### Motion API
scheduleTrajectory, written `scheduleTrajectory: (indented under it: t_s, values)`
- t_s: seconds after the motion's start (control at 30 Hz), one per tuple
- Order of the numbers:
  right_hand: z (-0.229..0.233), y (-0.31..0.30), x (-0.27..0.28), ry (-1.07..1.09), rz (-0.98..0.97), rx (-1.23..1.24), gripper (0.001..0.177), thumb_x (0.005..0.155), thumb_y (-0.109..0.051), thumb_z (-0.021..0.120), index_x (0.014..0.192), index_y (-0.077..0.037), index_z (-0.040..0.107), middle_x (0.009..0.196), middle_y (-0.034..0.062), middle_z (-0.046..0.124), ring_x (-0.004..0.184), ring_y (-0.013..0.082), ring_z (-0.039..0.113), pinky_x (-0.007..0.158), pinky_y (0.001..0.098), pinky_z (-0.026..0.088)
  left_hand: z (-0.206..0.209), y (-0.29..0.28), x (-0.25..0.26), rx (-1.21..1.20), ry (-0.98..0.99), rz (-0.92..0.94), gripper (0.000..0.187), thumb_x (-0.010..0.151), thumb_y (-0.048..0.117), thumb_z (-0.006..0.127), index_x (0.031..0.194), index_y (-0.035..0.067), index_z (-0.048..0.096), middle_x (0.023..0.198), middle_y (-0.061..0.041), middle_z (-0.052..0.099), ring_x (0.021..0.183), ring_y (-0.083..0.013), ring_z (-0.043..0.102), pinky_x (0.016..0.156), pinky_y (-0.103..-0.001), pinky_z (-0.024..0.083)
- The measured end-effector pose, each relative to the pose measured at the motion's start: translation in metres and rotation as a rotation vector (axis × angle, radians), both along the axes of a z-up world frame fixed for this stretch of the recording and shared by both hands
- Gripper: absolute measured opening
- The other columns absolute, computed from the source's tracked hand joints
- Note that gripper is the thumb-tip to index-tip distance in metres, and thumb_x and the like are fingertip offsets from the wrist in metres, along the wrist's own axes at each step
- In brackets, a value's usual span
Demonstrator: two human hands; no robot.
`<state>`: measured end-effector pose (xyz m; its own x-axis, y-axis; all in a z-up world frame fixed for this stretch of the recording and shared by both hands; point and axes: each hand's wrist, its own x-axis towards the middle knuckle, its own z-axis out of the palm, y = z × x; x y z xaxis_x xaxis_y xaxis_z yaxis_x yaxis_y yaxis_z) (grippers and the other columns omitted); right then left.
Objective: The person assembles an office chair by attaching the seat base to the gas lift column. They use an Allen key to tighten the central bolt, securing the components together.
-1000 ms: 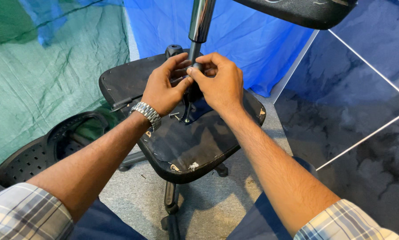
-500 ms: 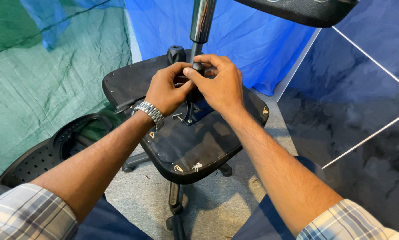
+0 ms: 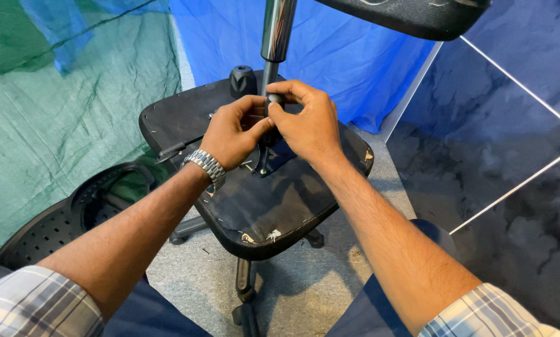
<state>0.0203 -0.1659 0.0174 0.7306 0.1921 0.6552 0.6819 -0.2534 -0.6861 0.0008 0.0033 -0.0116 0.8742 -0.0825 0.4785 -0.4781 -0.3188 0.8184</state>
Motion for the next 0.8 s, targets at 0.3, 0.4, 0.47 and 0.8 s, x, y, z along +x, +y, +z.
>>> scheduleTrajectory:
  t_s: [0.3, 0.4, 0.47, 0.8]
  values:
    - [0.003, 0.008, -0.006, 0.057, -0.203, -0.03, 0.035, 0.08, -0.03, 0.088, 0.102, -0.007, 0.076, 0.092, 0.0077, 0.075, 0.079, 0.0153, 0.071, 0.069, 0.0288, 0.058, 0.007, -0.005, -0.004, 0.102, -0.004, 0.211, 0.039, 0.083, 0.022, 0.084, 0.112, 0.002, 0.067, 0.098, -0.008, 0.078, 0.091, -0.0164, 0.076, 0.08, -0.03, 0.06]
    - [0.002, 0.009, -0.004, 0.019, -0.111, 0.034, 0.028, 0.082, -0.025, 0.084, 0.102, -0.007, 0.076, 0.093, 0.0051, 0.079, 0.082, 0.0104, 0.076, 0.071, 0.0262, 0.06, 0.002, -0.005, -0.002, 0.044, -0.152, 0.126, 0.045, 0.088, 0.017, 0.077, 0.127, 0.002, 0.061, 0.107, -0.01, 0.075, 0.099, -0.0176, 0.073, 0.085, -0.032, 0.058]
    - [0.001, 0.006, -0.002, 0.014, -0.094, 0.016, 0.025, 0.084, -0.022, 0.082, 0.104, -0.007, 0.078, 0.094, 0.0051, 0.079, 0.083, 0.0113, 0.076, 0.073, 0.0274, 0.06, -0.002, -0.005, 0.0, -0.009, -0.212, 0.018, 0.05, 0.089, 0.014, 0.072, 0.135, 0.001, 0.056, 0.117, -0.011, 0.072, 0.11, -0.0179, 0.07, 0.093, -0.033, 0.056]
    - [-0.001, 0.008, -0.003, -0.065, -0.017, 0.03, 0.037, 0.088, -0.015, 0.075, 0.125, -0.01, 0.072, 0.109, 0.0048, 0.079, 0.097, 0.0147, 0.077, 0.086, 0.0296, 0.06, -0.005, -0.002, 0.006, 0.009, -0.086, 0.061, 0.038, 0.088, 0.016, 0.074, 0.123, 0.003, 0.066, 0.103, -0.007, 0.078, 0.096, -0.0119, 0.075, 0.083, -0.027, 0.061]
